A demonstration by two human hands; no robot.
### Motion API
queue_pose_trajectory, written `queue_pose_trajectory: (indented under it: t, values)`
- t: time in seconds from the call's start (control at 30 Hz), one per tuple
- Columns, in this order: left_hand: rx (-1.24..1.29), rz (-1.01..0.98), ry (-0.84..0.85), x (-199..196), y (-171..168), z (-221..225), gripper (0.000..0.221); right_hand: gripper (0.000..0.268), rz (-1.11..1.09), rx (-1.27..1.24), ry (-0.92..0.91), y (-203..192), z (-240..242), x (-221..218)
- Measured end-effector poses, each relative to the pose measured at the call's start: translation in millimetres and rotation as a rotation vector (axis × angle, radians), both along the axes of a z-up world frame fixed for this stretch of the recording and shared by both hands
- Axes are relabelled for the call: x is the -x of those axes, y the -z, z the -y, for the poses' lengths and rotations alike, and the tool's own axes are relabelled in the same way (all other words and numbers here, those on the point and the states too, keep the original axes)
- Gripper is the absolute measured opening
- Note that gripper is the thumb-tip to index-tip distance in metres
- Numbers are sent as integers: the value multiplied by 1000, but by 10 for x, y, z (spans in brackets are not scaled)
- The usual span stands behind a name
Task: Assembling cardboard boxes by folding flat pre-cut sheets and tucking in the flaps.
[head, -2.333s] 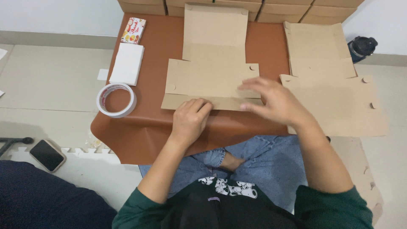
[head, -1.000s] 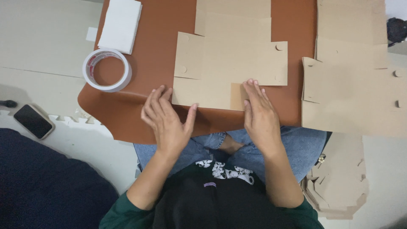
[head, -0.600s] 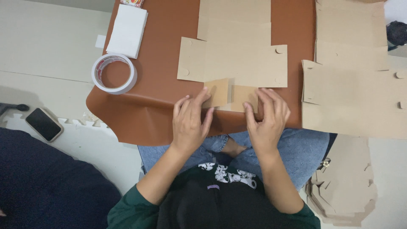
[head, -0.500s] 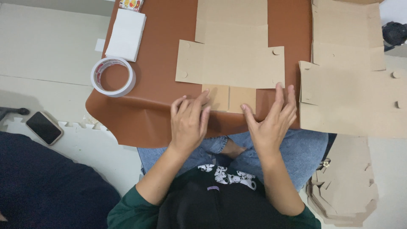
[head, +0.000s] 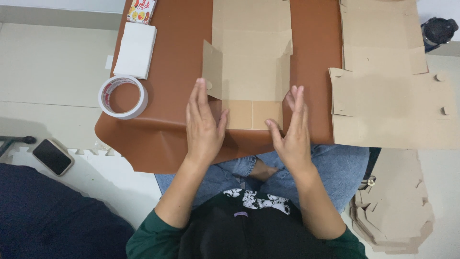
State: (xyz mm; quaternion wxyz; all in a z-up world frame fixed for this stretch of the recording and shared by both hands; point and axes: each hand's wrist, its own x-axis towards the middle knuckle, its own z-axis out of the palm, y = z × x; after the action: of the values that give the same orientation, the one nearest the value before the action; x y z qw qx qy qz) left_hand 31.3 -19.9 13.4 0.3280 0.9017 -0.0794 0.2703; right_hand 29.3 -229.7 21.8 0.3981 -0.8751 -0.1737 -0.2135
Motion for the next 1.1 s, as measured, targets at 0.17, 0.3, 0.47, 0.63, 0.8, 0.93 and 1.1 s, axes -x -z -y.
queue_pose_trajectory:
  t: [0.17, 0.3, 0.47, 0.63, 0.8, 0.93, 1.1]
  values:
    - [-124, 5, 190, -2, -204, 35, 64, 73, -87, 123, -34, -18, 56, 1]
    - [-176, -52, 268, -25, -210, 3, 62, 57, -101, 265, -53, -79, 60, -10]
    - [-233, -139, 299, -31, -314, -39, 61, 51, -150, 395, -58, -242, 0, 4]
    - [-311, -270, 318, -156, -268, -12, 54, 49, -186, 511, -56, -248, -10, -59]
    - [-404, -319, 292, -391, -236, 18, 55, 49, -183, 549, -67, -303, 31, -254]
    - [-422, -324, 314, -611, -213, -35, 54, 50, -170, 572, -65, -238, 105, -500]
    - [-502, -300, 265, -974, 7, 20, 57, 52, -137, 637, -32, -181, 45, -790]
